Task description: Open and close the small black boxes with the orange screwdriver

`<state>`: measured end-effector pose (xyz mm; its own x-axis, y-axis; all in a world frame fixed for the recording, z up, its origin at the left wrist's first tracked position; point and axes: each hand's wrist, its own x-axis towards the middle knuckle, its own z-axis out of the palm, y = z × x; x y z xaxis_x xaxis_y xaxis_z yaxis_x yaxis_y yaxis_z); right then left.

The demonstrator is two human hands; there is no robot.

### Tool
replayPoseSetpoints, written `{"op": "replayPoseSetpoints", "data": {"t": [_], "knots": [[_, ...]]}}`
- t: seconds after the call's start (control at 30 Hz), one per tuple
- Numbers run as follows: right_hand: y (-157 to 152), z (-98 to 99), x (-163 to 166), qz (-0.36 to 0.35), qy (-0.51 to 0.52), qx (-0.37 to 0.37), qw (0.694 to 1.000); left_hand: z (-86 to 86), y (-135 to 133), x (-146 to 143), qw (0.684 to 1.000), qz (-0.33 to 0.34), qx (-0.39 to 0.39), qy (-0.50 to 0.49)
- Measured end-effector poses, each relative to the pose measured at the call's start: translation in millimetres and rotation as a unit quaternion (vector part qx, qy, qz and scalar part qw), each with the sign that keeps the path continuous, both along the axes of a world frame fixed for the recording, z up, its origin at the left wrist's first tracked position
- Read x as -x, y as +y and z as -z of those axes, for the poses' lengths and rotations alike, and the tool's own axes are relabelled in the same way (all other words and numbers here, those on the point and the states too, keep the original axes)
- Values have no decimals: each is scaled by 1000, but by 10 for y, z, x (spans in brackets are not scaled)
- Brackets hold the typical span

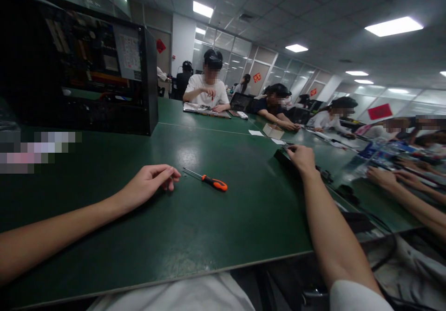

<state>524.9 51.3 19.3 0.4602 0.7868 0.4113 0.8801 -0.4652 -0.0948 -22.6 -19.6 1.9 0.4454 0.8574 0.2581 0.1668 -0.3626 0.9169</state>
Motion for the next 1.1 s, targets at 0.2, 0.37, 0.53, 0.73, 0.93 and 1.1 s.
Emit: {"op": "replayPoseSetpoints", "data": {"t": [0.2, 0.37, 0.53, 0.73, 0.93, 1.1], "knots": [[93, 158, -85, 1, -9, 30, 999, -7, -11, 14, 1000, 10, 10, 11], [89, 188, -114, 2, -20, 35, 999, -3, 1, 13, 1000, 17, 10, 12], [104, 199, -80, -6, -30, 40, 999, 7, -3, 17, 1000, 17, 7, 19], [131, 204, -50, 2, -29, 58, 998, 18, -17, 17, 999, 25, 0, 25], [129, 170, -44, 0, -25, 89, 996, 41, -5, 20, 999, 28, -1, 29], [134, 152, -29, -1, -24, 105, 994, 39, -7, 25, 999, 31, -5, 35]]}}
